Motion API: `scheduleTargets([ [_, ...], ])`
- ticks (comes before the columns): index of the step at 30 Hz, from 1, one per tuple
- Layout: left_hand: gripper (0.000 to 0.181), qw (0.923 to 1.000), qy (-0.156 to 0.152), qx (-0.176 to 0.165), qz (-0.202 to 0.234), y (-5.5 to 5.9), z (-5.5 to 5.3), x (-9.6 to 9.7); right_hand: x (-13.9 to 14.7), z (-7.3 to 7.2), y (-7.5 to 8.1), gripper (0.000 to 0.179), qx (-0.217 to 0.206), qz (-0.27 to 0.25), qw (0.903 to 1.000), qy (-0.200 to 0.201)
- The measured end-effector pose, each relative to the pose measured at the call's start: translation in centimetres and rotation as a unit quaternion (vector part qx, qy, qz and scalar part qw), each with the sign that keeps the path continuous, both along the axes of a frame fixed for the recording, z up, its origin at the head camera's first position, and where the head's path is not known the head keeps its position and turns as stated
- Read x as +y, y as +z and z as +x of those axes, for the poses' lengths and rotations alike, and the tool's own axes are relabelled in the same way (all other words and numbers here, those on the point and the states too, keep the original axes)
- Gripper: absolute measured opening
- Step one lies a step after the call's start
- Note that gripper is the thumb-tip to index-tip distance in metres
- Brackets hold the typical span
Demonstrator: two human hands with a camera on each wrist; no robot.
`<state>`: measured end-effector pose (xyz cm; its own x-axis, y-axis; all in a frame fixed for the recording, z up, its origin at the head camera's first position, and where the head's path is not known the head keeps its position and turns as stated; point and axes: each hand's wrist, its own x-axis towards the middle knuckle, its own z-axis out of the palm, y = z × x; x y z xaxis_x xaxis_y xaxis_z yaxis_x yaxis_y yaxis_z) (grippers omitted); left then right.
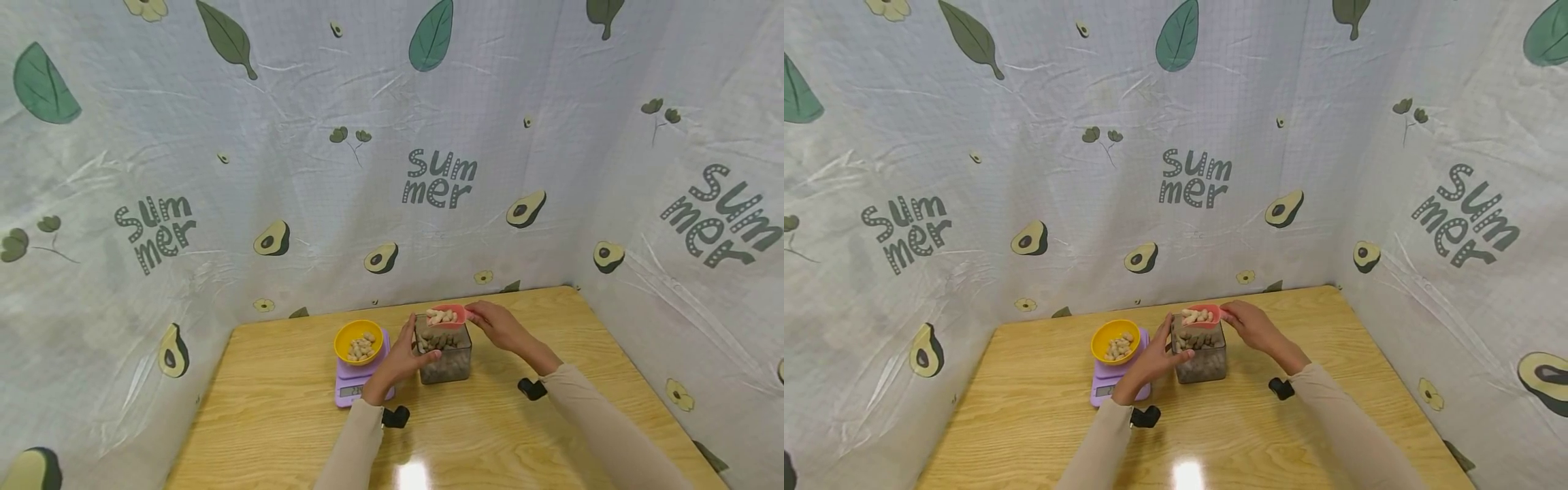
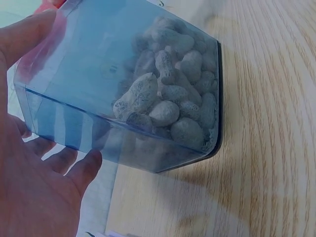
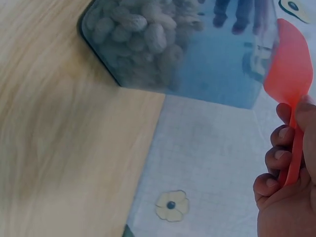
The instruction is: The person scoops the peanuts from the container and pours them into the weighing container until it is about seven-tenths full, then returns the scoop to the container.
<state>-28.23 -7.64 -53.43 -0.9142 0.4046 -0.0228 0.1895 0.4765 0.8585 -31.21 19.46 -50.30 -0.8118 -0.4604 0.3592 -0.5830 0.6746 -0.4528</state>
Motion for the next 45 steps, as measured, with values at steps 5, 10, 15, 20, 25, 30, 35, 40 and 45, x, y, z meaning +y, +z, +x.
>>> scheduleTargets([
  [5,0.116,1.0,0.006,-0.003,-0.001,-0.2,-0.2,0.0,0.6,0.0,1.1,0.024,0.003,0.011,0.9999,0.004],
  [10,0.121,0.9999,0.012,-0.01,-0.003,-0.3,0.1,-0.2,1.0,0.1,2.5,0.026,-0.001,0.012,0.9999,0.01],
  [15,0.122,0.9999,0.014,0.005,-0.007,0.3,0.4,-0.9,1.1,0.2,4.1,0.024,0.013,0.009,0.9996,0.024],
  [20,0.117,0.999,0.015,0.04,-0.014,1.5,0.5,-1.9,0.8,0.0,5.6,0.022,0.029,0.015,0.999,0.032],
  [25,0.114,0.9977,0.025,0.063,0.001,3.0,0.7,-3.2,0.1,-0.3,6.9,0.022,0.04,0.012,0.9979,0.049],
  [30,0.109,0.9954,0.041,0.087,-0.002,4.0,0.9,-4.8,-0.7,-0.8,7.8,0.024,0.032,0.017,0.9978,0.056],
  [35,0.101,0.9917,0.069,0.108,-0.007,4.8,1.2,-6.7,-1.9,-1.3,8.2,0.025,0.015,0.014,0.9983,0.054],
  [40,0.099,0.988,0.095,0.122,0.006,5.0,1.2,-8.6,-3.2,-1.8,8.2,0.025,0.01,0.008,0.9983,0.057],
  [45,0.096,0.987,0.121,0.106,0.006,4.4,1.1,-10.5,-4.5,-2.1,8.0,0.026,-0.005,0.014,0.9981,0.06],
])
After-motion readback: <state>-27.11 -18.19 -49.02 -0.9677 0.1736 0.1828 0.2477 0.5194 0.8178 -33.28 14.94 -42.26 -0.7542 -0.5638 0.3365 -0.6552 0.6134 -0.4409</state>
